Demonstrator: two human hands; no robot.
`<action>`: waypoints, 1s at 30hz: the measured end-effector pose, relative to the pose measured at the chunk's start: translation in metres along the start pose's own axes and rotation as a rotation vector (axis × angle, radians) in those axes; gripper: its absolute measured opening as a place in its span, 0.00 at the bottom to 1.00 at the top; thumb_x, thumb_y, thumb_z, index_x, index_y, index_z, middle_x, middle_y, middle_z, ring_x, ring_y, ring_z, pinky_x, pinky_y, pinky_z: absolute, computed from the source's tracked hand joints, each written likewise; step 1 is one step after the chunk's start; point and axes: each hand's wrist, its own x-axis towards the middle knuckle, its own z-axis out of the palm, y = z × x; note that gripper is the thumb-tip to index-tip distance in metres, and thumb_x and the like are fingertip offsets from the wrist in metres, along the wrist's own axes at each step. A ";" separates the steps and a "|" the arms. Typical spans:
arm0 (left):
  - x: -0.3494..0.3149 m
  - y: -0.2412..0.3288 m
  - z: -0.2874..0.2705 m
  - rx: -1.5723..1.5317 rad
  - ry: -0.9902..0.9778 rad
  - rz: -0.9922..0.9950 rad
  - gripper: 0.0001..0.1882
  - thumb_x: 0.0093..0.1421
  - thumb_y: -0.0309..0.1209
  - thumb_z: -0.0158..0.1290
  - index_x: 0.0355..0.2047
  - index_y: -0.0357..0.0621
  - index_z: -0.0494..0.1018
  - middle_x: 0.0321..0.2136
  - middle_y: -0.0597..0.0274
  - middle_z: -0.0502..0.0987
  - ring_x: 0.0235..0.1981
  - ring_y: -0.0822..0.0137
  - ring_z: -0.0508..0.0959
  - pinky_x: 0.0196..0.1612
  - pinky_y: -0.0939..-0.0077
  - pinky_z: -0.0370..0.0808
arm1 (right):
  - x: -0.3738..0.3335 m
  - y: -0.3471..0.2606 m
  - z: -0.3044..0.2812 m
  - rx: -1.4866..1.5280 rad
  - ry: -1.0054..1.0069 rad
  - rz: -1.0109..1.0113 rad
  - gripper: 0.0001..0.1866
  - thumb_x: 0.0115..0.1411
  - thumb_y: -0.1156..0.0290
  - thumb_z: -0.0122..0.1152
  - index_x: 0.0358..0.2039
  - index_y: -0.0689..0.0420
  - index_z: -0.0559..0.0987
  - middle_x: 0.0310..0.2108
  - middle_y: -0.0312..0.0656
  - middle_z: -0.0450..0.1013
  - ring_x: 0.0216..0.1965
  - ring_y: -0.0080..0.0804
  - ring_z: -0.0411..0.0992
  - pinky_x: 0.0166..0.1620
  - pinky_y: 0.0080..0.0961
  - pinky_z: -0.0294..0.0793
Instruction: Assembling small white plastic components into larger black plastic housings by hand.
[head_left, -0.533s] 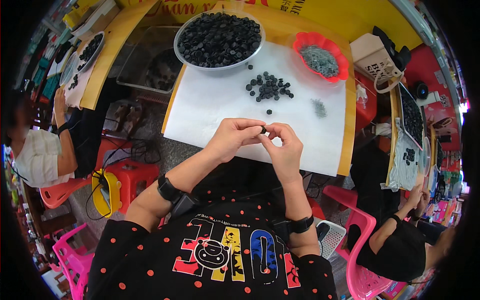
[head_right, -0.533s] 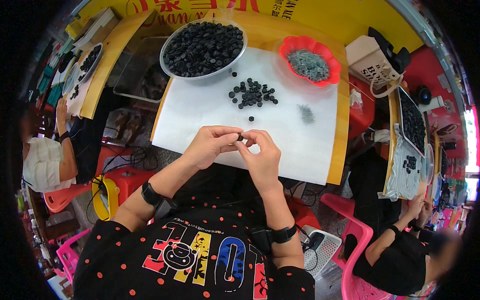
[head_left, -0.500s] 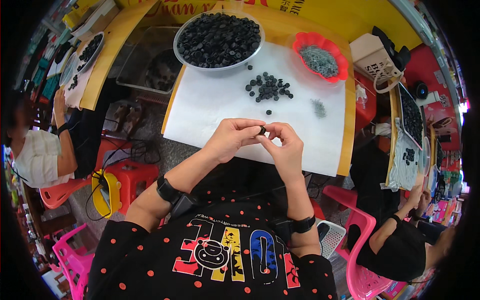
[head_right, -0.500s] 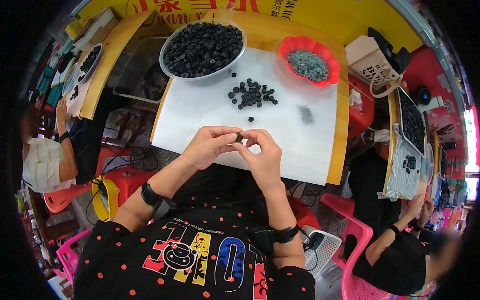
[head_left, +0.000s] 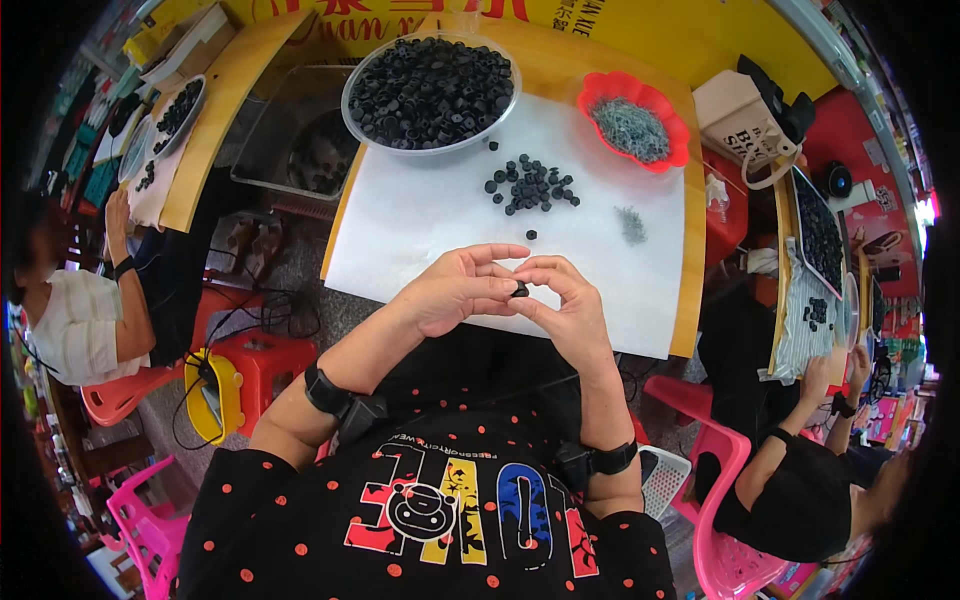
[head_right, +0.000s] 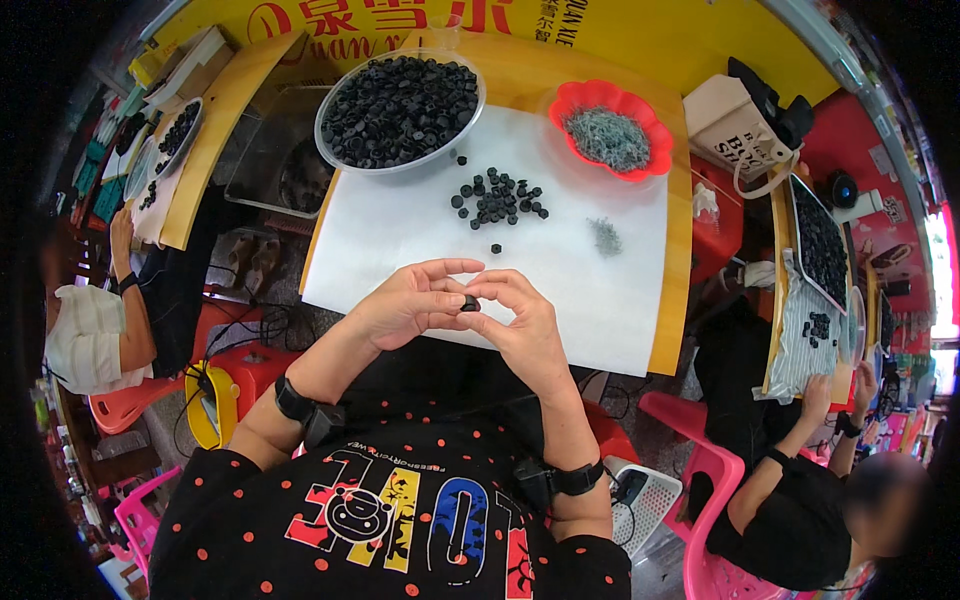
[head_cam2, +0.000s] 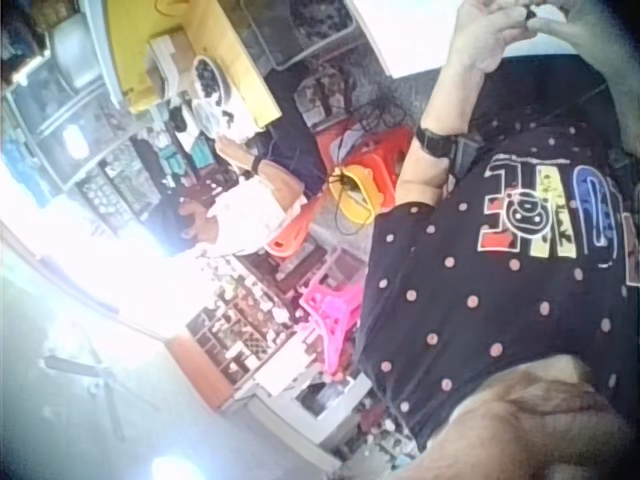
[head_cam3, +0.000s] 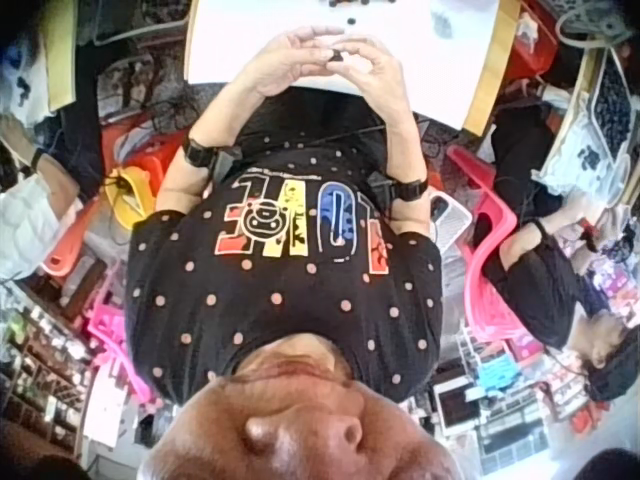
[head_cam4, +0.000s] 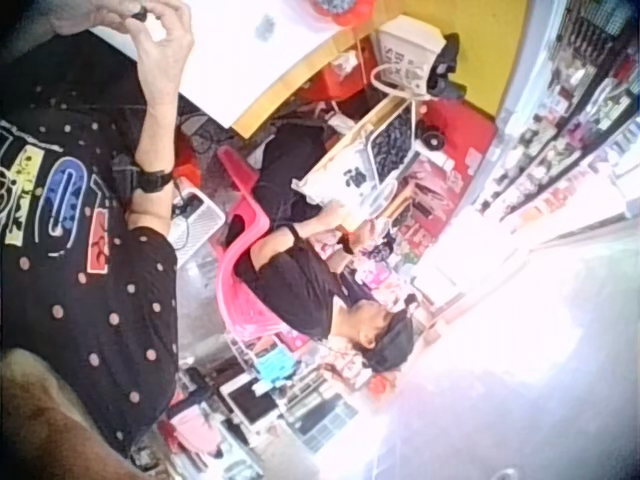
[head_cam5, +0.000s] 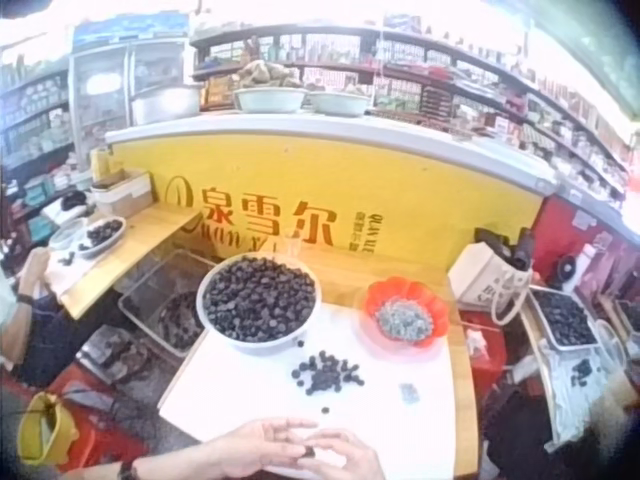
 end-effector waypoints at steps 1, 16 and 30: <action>-0.001 0.000 -0.002 -0.036 -0.025 -0.032 0.26 0.58 0.25 0.55 0.56 0.37 0.62 0.39 0.61 0.76 0.39 0.68 0.79 0.47 0.69 0.79 | 0.000 -0.001 0.000 -0.034 -0.009 -0.038 0.13 0.48 0.75 0.67 0.36 0.60 0.80 0.41 0.39 0.74 0.44 0.31 0.71 0.46 0.25 0.69; -0.001 -0.002 -0.004 -0.125 -0.017 -0.054 0.24 0.59 0.25 0.55 0.55 0.33 0.65 0.42 0.54 0.76 0.43 0.65 0.78 0.51 0.71 0.76 | -0.004 0.011 0.027 -0.488 0.232 -0.429 0.16 0.45 0.82 0.65 0.37 0.59 0.75 0.39 0.41 0.72 0.41 0.39 0.69 0.46 0.34 0.65; 0.003 -0.005 -0.015 -0.306 0.088 -0.051 0.22 0.60 0.25 0.52 0.55 0.39 0.66 0.41 0.56 0.76 0.43 0.67 0.79 0.48 0.76 0.77 | 0.000 -0.001 0.020 -0.341 0.198 -0.176 0.21 0.46 0.71 0.71 0.42 0.57 0.77 0.40 0.40 0.73 0.43 0.37 0.68 0.48 0.32 0.66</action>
